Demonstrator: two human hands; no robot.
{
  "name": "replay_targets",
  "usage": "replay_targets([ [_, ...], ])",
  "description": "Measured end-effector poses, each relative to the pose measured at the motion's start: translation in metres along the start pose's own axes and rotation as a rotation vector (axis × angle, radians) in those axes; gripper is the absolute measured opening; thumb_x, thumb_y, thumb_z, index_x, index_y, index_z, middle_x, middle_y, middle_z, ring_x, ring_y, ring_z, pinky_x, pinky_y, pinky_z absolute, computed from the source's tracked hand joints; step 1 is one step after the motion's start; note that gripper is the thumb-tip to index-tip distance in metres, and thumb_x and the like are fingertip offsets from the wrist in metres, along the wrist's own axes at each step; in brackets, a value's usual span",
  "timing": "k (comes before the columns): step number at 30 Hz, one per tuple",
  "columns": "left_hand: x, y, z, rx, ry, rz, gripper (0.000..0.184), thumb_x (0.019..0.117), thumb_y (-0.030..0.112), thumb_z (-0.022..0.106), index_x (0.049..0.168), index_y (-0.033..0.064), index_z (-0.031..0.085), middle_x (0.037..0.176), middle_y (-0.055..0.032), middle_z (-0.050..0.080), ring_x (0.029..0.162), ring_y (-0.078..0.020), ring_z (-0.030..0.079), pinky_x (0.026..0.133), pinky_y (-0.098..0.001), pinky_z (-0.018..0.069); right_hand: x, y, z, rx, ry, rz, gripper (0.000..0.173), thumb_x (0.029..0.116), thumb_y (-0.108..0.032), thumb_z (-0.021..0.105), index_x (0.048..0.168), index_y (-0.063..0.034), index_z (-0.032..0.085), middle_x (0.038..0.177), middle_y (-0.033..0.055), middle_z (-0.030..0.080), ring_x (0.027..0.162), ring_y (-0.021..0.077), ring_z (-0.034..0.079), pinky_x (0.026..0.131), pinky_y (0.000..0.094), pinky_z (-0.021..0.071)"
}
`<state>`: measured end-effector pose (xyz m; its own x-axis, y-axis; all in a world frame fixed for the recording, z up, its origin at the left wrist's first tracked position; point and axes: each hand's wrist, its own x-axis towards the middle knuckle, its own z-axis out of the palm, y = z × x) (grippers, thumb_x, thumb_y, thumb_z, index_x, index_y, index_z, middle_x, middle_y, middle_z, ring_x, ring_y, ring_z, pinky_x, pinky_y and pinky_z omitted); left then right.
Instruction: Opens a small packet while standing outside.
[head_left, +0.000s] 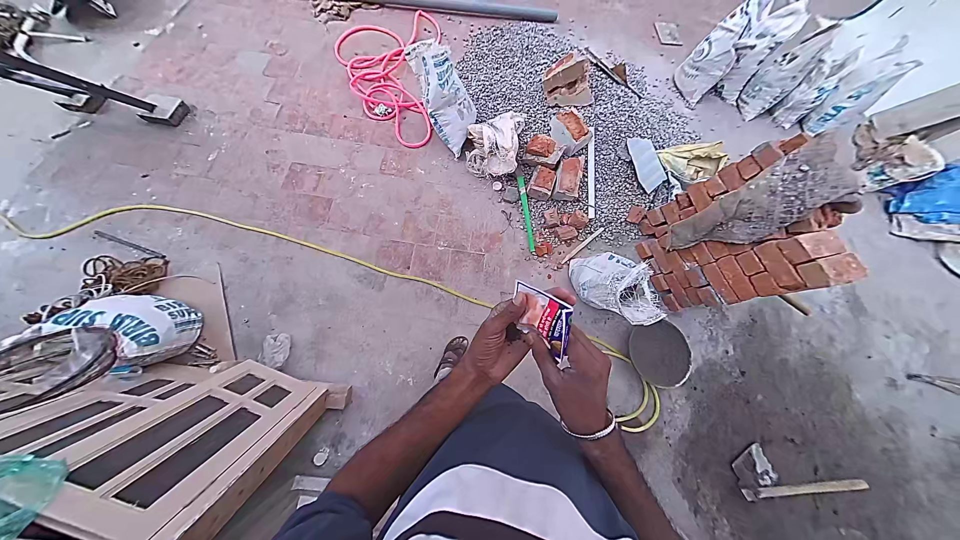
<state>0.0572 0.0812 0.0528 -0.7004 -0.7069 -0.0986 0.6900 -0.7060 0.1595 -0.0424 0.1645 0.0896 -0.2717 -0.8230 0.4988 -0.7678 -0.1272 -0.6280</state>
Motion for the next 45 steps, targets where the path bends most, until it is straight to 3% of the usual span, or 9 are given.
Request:
replay_targets([
  [8, -0.002, 0.002, 0.009, -0.074, 0.070, 0.006, 0.033, 0.0902, 0.027, 0.078, 0.111, 0.0040, 0.068, 0.109, -0.0149, 0.073, 0.104, -0.0212, 0.072, 0.094, -0.0351, 0.0587, 0.001, -0.002, 0.000, 0.143, 0.010, 0.098, 0.025, 0.0933, -0.019, 0.072, 0.097, 0.0058, 0.075, 0.091, 0.0108, 0.076, 0.081, 0.0014, 0.070, 0.077, 0.0147, 0.0573],
  [13, -0.001, 0.004, 0.008, -0.034, -0.024, -0.028, 0.058, 0.0966, 0.045, 0.066, 0.136, 0.0031, 0.061, 0.128, -0.0177, 0.067, 0.117, -0.0228, 0.067, 0.103, -0.0351, 0.0532, -0.001, -0.003, 0.000, 0.298, 0.013, 0.228, 0.024, 0.0935, -0.018, 0.072, 0.097, 0.0055, 0.072, 0.084, 0.0027, 0.074, 0.070, -0.0033, 0.066, 0.065, 0.0143, 0.0574],
  [17, -0.002, -0.001, 0.014, -0.046, 0.139, -0.005, 0.021, 0.0954, 0.015, 0.070, 0.110, 0.0006, 0.066, 0.112, -0.0204, 0.072, 0.106, -0.0260, 0.072, 0.094, -0.0376, 0.0587, -0.005, 0.000, 0.001, 0.171, 0.048, 0.123, 0.026, 0.0939, -0.019, 0.072, 0.096, 0.0069, 0.073, 0.088, 0.0101, 0.075, 0.081, 0.0000, 0.070, 0.076, 0.0142, 0.0571],
  [24, -0.003, -0.003, 0.014, -0.060, 0.165, -0.006, 0.022, 0.0920, 0.013, 0.073, 0.109, 0.0026, 0.066, 0.107, -0.0167, 0.072, 0.100, -0.0225, 0.072, 0.091, -0.0357, 0.0592, -0.006, 0.001, 0.000, 0.166, 0.042, 0.138, 0.028, 0.0946, -0.021, 0.072, 0.097, 0.0061, 0.074, 0.090, 0.0098, 0.075, 0.080, -0.0003, 0.069, 0.075, 0.0142, 0.0570],
  [27, -0.003, -0.003, 0.016, -0.062, 0.134, -0.016, 0.032, 0.0926, 0.028, 0.074, 0.112, 0.0041, 0.068, 0.107, -0.0147, 0.073, 0.102, -0.0208, 0.072, 0.094, -0.0351, 0.0584, -0.006, -0.002, -0.003, 0.338, 0.033, 0.264, 0.023, 0.0939, -0.018, 0.072, 0.097, 0.0046, 0.073, 0.086, 0.0019, 0.074, 0.071, -0.0026, 0.067, 0.067, 0.0147, 0.0578],
  [29, -0.001, -0.001, 0.014, -0.038, 0.066, -0.039, 0.054, 0.0940, 0.044, 0.070, 0.129, 0.0040, 0.064, 0.119, -0.0160, 0.071, 0.112, -0.0225, 0.069, 0.101, -0.0369, 0.0547, -0.003, -0.008, -0.008, 0.547, 0.045, 0.420, 0.012, 0.0928, -0.011, 0.072, 0.095, 0.0001, 0.071, 0.076, -0.0048, 0.072, 0.061, -0.0018, 0.064, 0.059, 0.0157, 0.0571],
  [32, 0.003, 0.001, 0.017, -0.008, 0.035, -0.066, 0.068, 0.0998, 0.058, 0.052, 0.145, 0.0065, 0.052, 0.132, -0.0171, 0.065, 0.118, -0.0238, 0.066, 0.103, -0.0376, 0.0530, -0.004, -0.011, -0.015, 0.788, 0.052, 0.549, 0.006, 0.0951, -0.006, 0.068, 0.096, -0.0002, 0.069, 0.074, 0.0008, 0.074, 0.055, 0.0061, 0.066, 0.053, 0.0204, 0.0578],
  [36, 0.002, 0.006, 0.024, 0.004, -0.001, -0.126, 0.080, 0.0993, 0.070, 0.037, 0.153, 0.0112, 0.046, 0.148, -0.0169, 0.055, 0.133, -0.0274, 0.057, 0.106, -0.0415, 0.0507, -0.016, -0.004, -0.012, 0.692, 0.048, 0.418, 0.012, 0.0994, -0.012, 0.066, 0.101, 0.0002, 0.067, 0.080, 0.0001, 0.077, 0.057, 0.0016, 0.066, 0.053, 0.0170, 0.0560],
  [45, -0.003, -0.001, 0.037, -0.017, -0.017, -0.111, 0.079, 0.0974, 0.069, 0.046, 0.149, 0.0082, 0.051, 0.142, -0.0193, 0.059, 0.129, -0.0285, 0.060, 0.105, -0.0407, 0.0512, -0.010, -0.003, -0.010, 0.582, 0.038, 0.263, 0.022, 0.1021, -0.020, 0.065, 0.102, 0.0022, 0.069, 0.087, -0.0005, 0.078, 0.063, -0.0030, 0.067, 0.056, 0.0145, 0.0556],
])
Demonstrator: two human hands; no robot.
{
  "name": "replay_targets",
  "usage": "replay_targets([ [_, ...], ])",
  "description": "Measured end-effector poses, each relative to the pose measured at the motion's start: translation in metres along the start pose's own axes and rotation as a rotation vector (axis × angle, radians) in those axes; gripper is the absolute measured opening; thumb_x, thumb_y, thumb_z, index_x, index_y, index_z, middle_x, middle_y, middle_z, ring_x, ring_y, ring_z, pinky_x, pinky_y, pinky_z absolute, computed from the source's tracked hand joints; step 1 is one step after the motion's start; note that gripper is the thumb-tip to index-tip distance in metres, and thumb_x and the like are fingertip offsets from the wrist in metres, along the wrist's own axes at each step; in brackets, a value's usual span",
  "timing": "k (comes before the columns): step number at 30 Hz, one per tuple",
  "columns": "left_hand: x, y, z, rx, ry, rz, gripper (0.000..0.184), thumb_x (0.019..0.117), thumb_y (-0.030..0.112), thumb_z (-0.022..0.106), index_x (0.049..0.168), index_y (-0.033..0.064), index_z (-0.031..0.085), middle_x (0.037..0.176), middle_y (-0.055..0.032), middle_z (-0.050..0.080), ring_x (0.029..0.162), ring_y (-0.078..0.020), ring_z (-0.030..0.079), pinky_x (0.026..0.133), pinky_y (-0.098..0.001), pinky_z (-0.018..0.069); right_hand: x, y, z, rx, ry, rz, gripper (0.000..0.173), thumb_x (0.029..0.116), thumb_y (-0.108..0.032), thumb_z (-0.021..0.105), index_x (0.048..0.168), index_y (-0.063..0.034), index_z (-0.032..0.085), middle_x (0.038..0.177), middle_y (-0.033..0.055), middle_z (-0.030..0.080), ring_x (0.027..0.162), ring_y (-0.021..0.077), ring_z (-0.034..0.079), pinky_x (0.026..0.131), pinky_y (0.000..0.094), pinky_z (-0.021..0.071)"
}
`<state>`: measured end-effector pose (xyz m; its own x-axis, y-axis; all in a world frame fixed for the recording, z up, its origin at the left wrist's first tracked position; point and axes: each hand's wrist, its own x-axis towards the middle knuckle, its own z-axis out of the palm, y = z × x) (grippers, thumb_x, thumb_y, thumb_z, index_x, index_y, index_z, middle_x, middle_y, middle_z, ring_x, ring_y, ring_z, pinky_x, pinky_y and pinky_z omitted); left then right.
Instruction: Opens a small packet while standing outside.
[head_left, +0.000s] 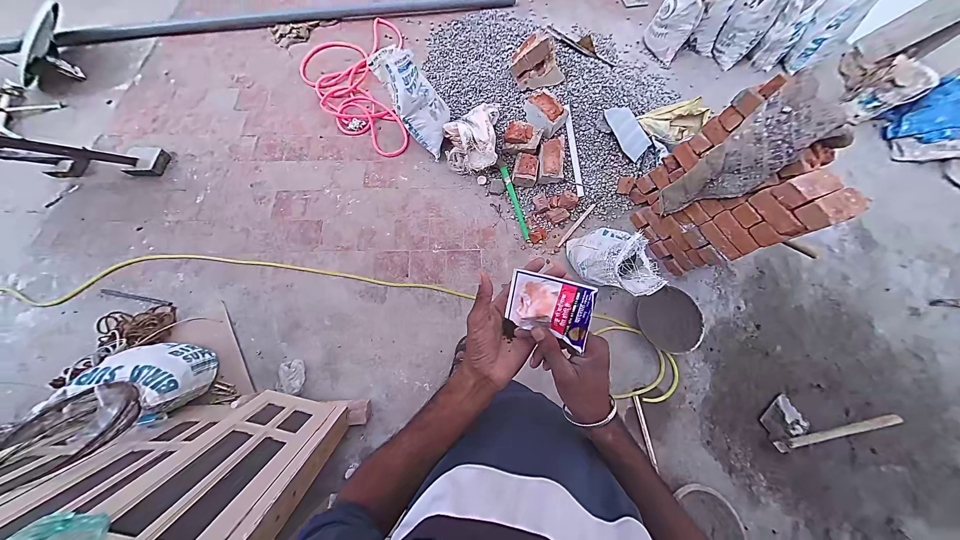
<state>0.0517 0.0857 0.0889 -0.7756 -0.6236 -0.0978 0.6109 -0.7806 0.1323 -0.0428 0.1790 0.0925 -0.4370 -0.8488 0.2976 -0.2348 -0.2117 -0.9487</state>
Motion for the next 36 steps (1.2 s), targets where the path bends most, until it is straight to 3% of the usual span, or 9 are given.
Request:
replay_targets([
  [6, -0.001, -0.001, 0.001, 0.010, 0.016, 0.007, 0.083, 0.0974, 0.070, 0.043, 0.152, 0.0080, 0.044, 0.145, -0.0207, 0.056, 0.132, -0.0291, 0.058, 0.107, -0.0401, 0.0505, -0.001, -0.004, -0.004, -0.214, 0.092, -0.112, 0.028, 0.1020, -0.025, 0.066, 0.093, 0.0016, 0.069, 0.071, -0.0025, 0.071, 0.060, -0.0043, 0.063, 0.056, 0.0133, 0.0547],
  [9, -0.001, -0.002, 0.003, 0.010, 0.023, 0.006, 0.083, 0.0969, 0.070, 0.045, 0.151, 0.0071, 0.045, 0.144, -0.0211, 0.057, 0.131, -0.0291, 0.059, 0.106, -0.0399, 0.0506, 0.000, 0.000, -0.004, -0.296, 0.071, -0.139, 0.032, 0.1026, -0.027, 0.065, 0.094, 0.0033, 0.070, 0.074, 0.0014, 0.073, 0.060, -0.0022, 0.064, 0.056, 0.0152, 0.0552],
  [16, -0.001, -0.005, 0.006, -0.055, 0.066, -0.004, 0.082, 0.0970, 0.067, 0.047, 0.153, 0.0076, 0.038, 0.140, -0.0208, 0.057, 0.122, -0.0282, 0.063, 0.100, -0.0385, 0.0541, 0.002, -0.004, -0.003, -0.214, 0.096, -0.079, 0.027, 0.1016, -0.022, 0.065, 0.094, 0.0026, 0.070, 0.076, -0.0013, 0.074, 0.058, -0.0036, 0.063, 0.053, 0.0143, 0.0545],
  [20, -0.001, -0.006, 0.006, -0.042, 0.071, -0.022, 0.082, 0.0955, 0.070, 0.048, 0.151, 0.0091, 0.047, 0.140, -0.0193, 0.060, 0.122, -0.0270, 0.064, 0.099, -0.0385, 0.0548, 0.000, -0.002, -0.002, -0.222, 0.073, -0.070, 0.027, 0.1023, -0.023, 0.065, 0.097, 0.0034, 0.070, 0.080, 0.0018, 0.077, 0.058, -0.0011, 0.065, 0.052, 0.0165, 0.0552],
  [23, -0.002, -0.006, 0.009, -0.071, 0.081, -0.020, 0.079, 0.0983, 0.066, 0.045, 0.152, 0.0084, 0.040, 0.134, -0.0184, 0.062, 0.117, -0.0253, 0.066, 0.096, -0.0366, 0.0560, 0.003, -0.007, -0.002, -0.204, 0.106, -0.076, 0.026, 0.1015, -0.021, 0.065, 0.096, 0.0036, 0.070, 0.077, -0.0003, 0.075, 0.058, -0.0018, 0.064, 0.053, 0.0157, 0.0553],
  [27, -0.004, -0.007, 0.012, -0.085, 0.122, -0.010, 0.070, 0.0983, 0.063, 0.050, 0.137, 0.0055, 0.054, 0.119, -0.0156, 0.070, 0.104, -0.0214, 0.071, 0.087, -0.0332, 0.0600, 0.007, -0.006, -0.001, -0.238, 0.075, -0.083, 0.028, 0.1022, -0.022, 0.065, 0.100, 0.0053, 0.070, 0.077, 0.0003, 0.074, 0.059, -0.0018, 0.065, 0.055, 0.0168, 0.0565],
  [32, -0.006, -0.006, 0.010, -0.052, 0.096, -0.011, 0.068, 0.0973, 0.061, 0.054, 0.136, 0.0050, 0.055, 0.120, -0.0152, 0.069, 0.105, -0.0205, 0.071, 0.088, -0.0329, 0.0592, 0.005, -0.006, 0.001, -0.243, 0.071, -0.050, 0.028, 0.1022, -0.023, 0.064, 0.098, 0.0039, 0.070, 0.074, -0.0011, 0.073, 0.055, -0.0025, 0.062, 0.051, 0.0162, 0.0542],
  [35, -0.006, -0.007, 0.010, -0.024, 0.127, -0.013, 0.061, 0.0936, 0.062, 0.061, 0.118, 0.0061, 0.064, 0.103, -0.0130, 0.073, 0.088, -0.0183, 0.073, 0.074, -0.0306, 0.0611, 0.009, -0.007, 0.002, -0.283, 0.076, -0.078, 0.031, 0.1024, -0.025, 0.065, 0.098, 0.0046, 0.070, 0.074, 0.0010, 0.073, 0.056, -0.0008, 0.063, 0.053, 0.0174, 0.0556],
  [36, -0.006, -0.008, 0.007, -0.022, 0.127, -0.020, 0.062, 0.0930, 0.062, 0.062, 0.120, 0.0062, 0.064, 0.105, -0.0141, 0.072, 0.090, -0.0195, 0.073, 0.074, -0.0315, 0.0609, 0.010, -0.006, 0.003, -0.290, 0.071, -0.088, 0.030, 0.1018, -0.024, 0.066, 0.098, 0.0054, 0.071, 0.075, 0.0028, 0.074, 0.058, -0.0001, 0.065, 0.055, 0.0179, 0.0565],
])
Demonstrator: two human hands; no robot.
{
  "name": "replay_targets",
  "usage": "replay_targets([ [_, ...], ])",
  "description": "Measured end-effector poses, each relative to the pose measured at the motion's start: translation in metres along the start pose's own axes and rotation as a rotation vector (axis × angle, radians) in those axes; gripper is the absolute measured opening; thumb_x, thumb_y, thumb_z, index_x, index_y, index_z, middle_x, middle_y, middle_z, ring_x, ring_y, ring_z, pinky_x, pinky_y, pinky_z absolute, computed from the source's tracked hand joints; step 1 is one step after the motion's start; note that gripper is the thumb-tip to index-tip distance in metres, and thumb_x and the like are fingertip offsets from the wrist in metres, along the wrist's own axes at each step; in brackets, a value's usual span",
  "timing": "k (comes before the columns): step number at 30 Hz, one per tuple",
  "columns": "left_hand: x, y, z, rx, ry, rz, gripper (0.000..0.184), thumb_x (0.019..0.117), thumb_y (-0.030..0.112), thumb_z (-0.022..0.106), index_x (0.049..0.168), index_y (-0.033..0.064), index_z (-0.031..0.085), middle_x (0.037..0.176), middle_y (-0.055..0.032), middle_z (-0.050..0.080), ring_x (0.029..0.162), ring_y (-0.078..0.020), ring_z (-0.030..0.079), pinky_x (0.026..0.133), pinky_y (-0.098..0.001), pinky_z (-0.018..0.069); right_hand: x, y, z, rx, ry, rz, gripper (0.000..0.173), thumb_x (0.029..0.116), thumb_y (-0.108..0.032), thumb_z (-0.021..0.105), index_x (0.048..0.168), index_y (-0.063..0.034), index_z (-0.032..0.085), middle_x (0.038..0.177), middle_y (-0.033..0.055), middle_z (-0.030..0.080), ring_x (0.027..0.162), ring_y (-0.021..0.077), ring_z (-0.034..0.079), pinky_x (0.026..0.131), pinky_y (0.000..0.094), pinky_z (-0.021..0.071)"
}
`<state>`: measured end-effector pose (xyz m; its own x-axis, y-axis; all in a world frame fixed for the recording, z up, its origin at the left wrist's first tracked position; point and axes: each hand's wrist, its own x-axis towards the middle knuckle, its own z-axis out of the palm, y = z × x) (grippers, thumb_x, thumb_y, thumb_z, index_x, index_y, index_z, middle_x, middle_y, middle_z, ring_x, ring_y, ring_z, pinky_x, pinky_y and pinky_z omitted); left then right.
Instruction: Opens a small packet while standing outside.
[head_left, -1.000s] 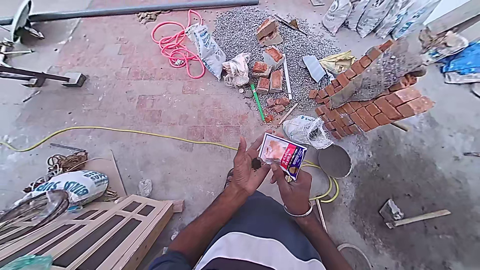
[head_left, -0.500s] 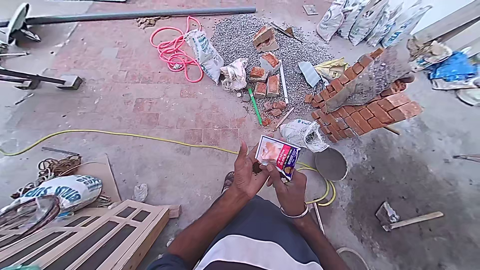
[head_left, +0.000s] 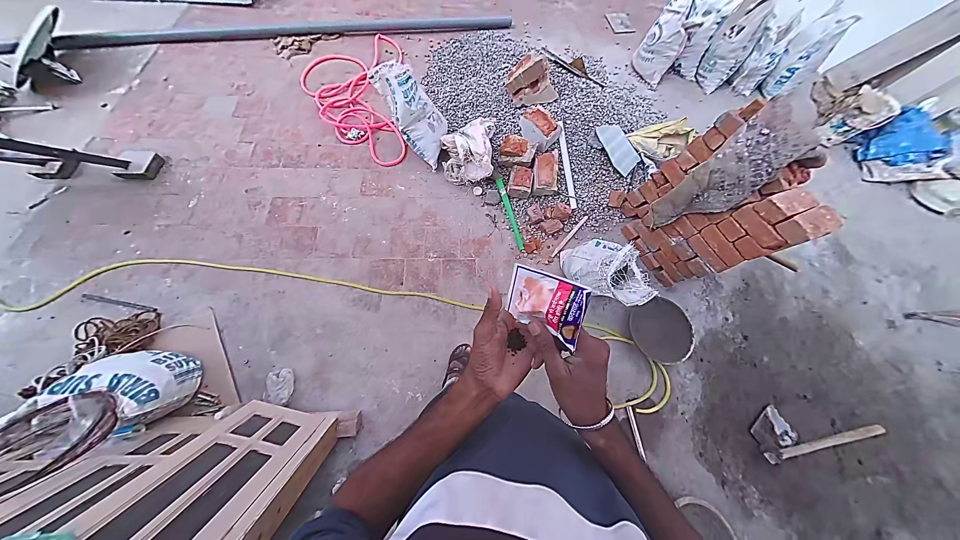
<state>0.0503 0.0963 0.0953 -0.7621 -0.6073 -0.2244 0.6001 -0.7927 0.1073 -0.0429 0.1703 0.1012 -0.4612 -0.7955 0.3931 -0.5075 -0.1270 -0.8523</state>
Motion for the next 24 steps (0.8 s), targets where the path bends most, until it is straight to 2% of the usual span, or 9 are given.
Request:
replay_targets([
  [4, 0.001, 0.001, -0.009, 0.001, -0.040, -0.006, 0.071, 0.0927, 0.062, 0.062, 0.136, 0.0053, 0.057, 0.123, -0.0200, 0.068, 0.108, -0.0268, 0.071, 0.086, -0.0378, 0.0608, -0.002, 0.000, 0.003, 0.032, -0.022, 0.016, 0.027, 0.1004, -0.021, 0.067, 0.098, 0.0057, 0.071, 0.075, 0.0016, 0.073, 0.057, -0.0014, 0.064, 0.054, 0.0167, 0.0562],
  [6, 0.000, 0.001, -0.003, 0.005, -0.002, -0.001, 0.066, 0.0937, 0.063, 0.059, 0.126, 0.0057, 0.063, 0.110, -0.0163, 0.072, 0.092, -0.0218, 0.073, 0.075, -0.0334, 0.0616, -0.003, -0.002, 0.002, 0.100, -0.016, 0.041, 0.026, 0.1012, -0.021, 0.066, 0.098, 0.0045, 0.069, 0.072, -0.0020, 0.072, 0.055, -0.0026, 0.062, 0.051, 0.0160, 0.0546],
  [7, 0.000, 0.002, 0.000, -0.018, -0.002, -0.005, 0.063, 0.0953, 0.062, 0.058, 0.122, 0.0056, 0.063, 0.106, -0.0147, 0.073, 0.090, -0.0203, 0.074, 0.077, -0.0327, 0.0616, -0.003, -0.005, 0.000, 0.155, -0.004, 0.065, 0.023, 0.1011, -0.020, 0.066, 0.098, 0.0029, 0.068, 0.071, -0.0045, 0.070, 0.054, -0.0029, 0.062, 0.050, 0.0156, 0.0540],
  [11, 0.002, 0.007, 0.003, 0.021, -0.099, -0.010, 0.059, 0.1066, 0.049, 0.042, 0.145, 0.0040, 0.048, 0.123, -0.0185, 0.067, 0.110, -0.0261, 0.069, 0.099, -0.0387, 0.0553, 0.003, -0.021, -0.013, 0.625, 0.066, 0.276, 0.010, 0.1009, -0.014, 0.066, 0.103, -0.0045, 0.066, 0.077, -0.0002, 0.076, 0.051, 0.0026, 0.064, 0.046, 0.0169, 0.0547],
  [13, 0.002, 0.012, 0.008, 0.067, -0.082, 0.018, 0.047, 0.1113, 0.035, 0.037, 0.141, 0.0019, 0.055, 0.123, -0.0203, 0.070, 0.112, -0.0281, 0.071, 0.102, -0.0384, 0.0555, 0.002, -0.022, -0.027, 0.936, 0.107, 0.393, 0.015, 0.1000, -0.015, 0.068, 0.106, -0.0023, 0.065, 0.084, 0.0104, 0.078, 0.053, 0.0069, 0.067, 0.046, 0.0179, 0.0547],
  [16, -0.001, 0.025, 0.029, 0.038, -0.057, 0.036, 0.038, 0.1120, 0.022, 0.038, 0.131, 0.0000, 0.063, 0.113, -0.0192, 0.074, 0.105, -0.0251, 0.075, 0.095, -0.0322, 0.0595, -0.007, -0.016, -0.048, 1.152, 0.167, 0.521, 0.017, 0.0975, -0.020, 0.071, 0.104, -0.0052, 0.069, 0.087, 0.0084, 0.076, 0.054, 0.0052, 0.066, 0.046, 0.0168, 0.0543],
  [21, -0.024, 0.035, 0.112, 0.088, -0.282, -0.131, 0.058, 0.1114, 0.041, 0.028, 0.136, -0.0033, 0.058, 0.129, -0.0260, 0.066, 0.124, -0.0356, 0.065, 0.109, -0.0450, 0.0500, -0.034, 0.002, -0.062, 1.073, 0.238, 0.572, 0.019, 0.0940, -0.022, 0.076, 0.101, -0.0043, 0.073, 0.084, 0.0106, 0.077, 0.051, 0.0046, 0.065, 0.044, 0.0164, 0.0523],
  [23, -0.042, 0.029, 0.158, 0.170, -0.405, -0.237, 0.067, 0.1095, 0.049, 0.025, 0.140, -0.0023, 0.054, 0.136, -0.0250, 0.063, 0.130, -0.0364, 0.061, 0.113, -0.0479, 0.0470, -0.027, -0.024, -0.058, 0.990, 0.274, 0.582, 0.012, 0.0917, -0.018, 0.077, 0.098, -0.0082, 0.075, 0.084, 0.0050, 0.077, 0.061, 0.0024, 0.069, 0.054, 0.0157, 0.0560],
  [24, -0.052, 0.024, 0.179, 0.203, -0.465, -0.284, 0.068, 0.1086, 0.051, 0.024, 0.143, -0.0016, 0.052, 0.139, -0.0239, 0.061, 0.132, -0.0364, 0.059, 0.114, -0.0502, 0.0452, -0.018, -0.055, -0.052, 0.945, 0.258, 0.537, 0.010, 0.0954, -0.013, 0.070, 0.104, -0.0110, 0.073, 0.093, 0.0011, 0.079, 0.081, 0.0019, 0.074, 0.073, 0.0173, 0.0601],
])
